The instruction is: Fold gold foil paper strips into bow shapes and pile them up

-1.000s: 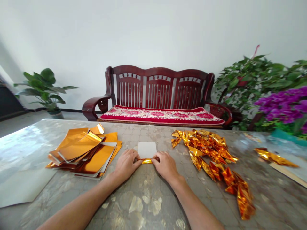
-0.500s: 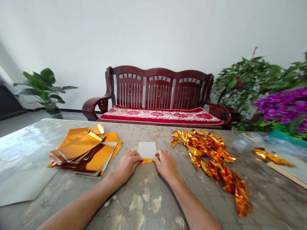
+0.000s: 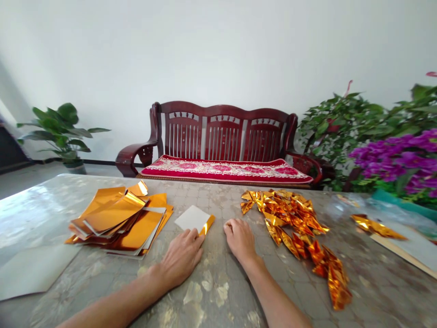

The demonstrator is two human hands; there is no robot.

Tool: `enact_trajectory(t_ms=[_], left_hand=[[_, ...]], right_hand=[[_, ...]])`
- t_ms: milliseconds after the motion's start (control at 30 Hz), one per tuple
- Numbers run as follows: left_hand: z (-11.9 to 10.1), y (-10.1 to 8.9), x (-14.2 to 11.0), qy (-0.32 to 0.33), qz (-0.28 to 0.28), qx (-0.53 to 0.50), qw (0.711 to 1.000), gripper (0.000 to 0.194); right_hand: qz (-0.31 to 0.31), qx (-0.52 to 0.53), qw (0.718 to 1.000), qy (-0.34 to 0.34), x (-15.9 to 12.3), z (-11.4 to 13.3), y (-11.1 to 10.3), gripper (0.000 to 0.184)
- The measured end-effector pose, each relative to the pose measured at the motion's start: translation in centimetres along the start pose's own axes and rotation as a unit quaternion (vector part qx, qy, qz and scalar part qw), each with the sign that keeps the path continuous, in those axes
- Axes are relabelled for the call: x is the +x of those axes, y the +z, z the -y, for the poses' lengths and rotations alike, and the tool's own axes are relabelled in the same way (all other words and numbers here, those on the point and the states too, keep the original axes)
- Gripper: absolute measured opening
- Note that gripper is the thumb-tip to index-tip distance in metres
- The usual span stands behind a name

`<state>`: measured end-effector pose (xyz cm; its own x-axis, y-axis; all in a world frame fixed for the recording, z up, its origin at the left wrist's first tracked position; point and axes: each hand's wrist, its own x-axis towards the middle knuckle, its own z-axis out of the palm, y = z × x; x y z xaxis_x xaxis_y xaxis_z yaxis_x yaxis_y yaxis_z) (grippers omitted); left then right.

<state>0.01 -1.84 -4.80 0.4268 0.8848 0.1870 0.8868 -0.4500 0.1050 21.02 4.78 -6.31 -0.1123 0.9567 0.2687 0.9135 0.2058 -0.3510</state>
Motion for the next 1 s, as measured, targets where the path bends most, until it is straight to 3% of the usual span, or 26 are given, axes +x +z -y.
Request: enact_trajectory(t_ms=[200, 400, 633, 733, 800, 867, 1000], left_hand=[[-1.4, 0.5, 0.3, -0.015, 0.014, -0.035, 0.999, 0.020], [-1.3, 0.7, 0.5, -0.004, 0.015, -0.104, 0.994, 0.027], [-0.8, 1.2, 0.7, 0.009, -0.026, -0.234, 0.972, 0.031], [-0.5, 1.6, 0.5, 0.014, -0.085, -0.289, 0.953, 0.029], [-0.3, 1.6, 0.3, 0.030, -0.152, -0.298, 0.942, 0.029], [0.0, 1.4, 0.0, 0.060, -0.228, -0.268, 0.934, 0.031], [0.5, 0.7, -0.2, 0.110, -0.359, -0.155, 0.914, 0.039]], right_hand=[[-0.014, -0.011, 1.000, -0.022, -0.3, 2.1, 0.2, 0.020], [-0.008, 0.009, 1.000, -0.026, -0.2, 4.1, 0.8, 0.018], [0.003, 0.051, 0.999, -0.016, -0.2, 4.5, 1.3, 0.007], [-0.011, 0.097, 0.995, 0.000, -0.1, 4.3, 1.4, 0.005], [-0.057, 0.100, 0.993, -0.012, -0.1, 4.2, 1.0, 0.005], [-0.142, 0.058, 0.986, -0.069, -0.3, 4.1, 0.2, 0.006], [-0.271, -0.062, 0.934, -0.223, -0.8, 4.0, -1.4, 0.011]])
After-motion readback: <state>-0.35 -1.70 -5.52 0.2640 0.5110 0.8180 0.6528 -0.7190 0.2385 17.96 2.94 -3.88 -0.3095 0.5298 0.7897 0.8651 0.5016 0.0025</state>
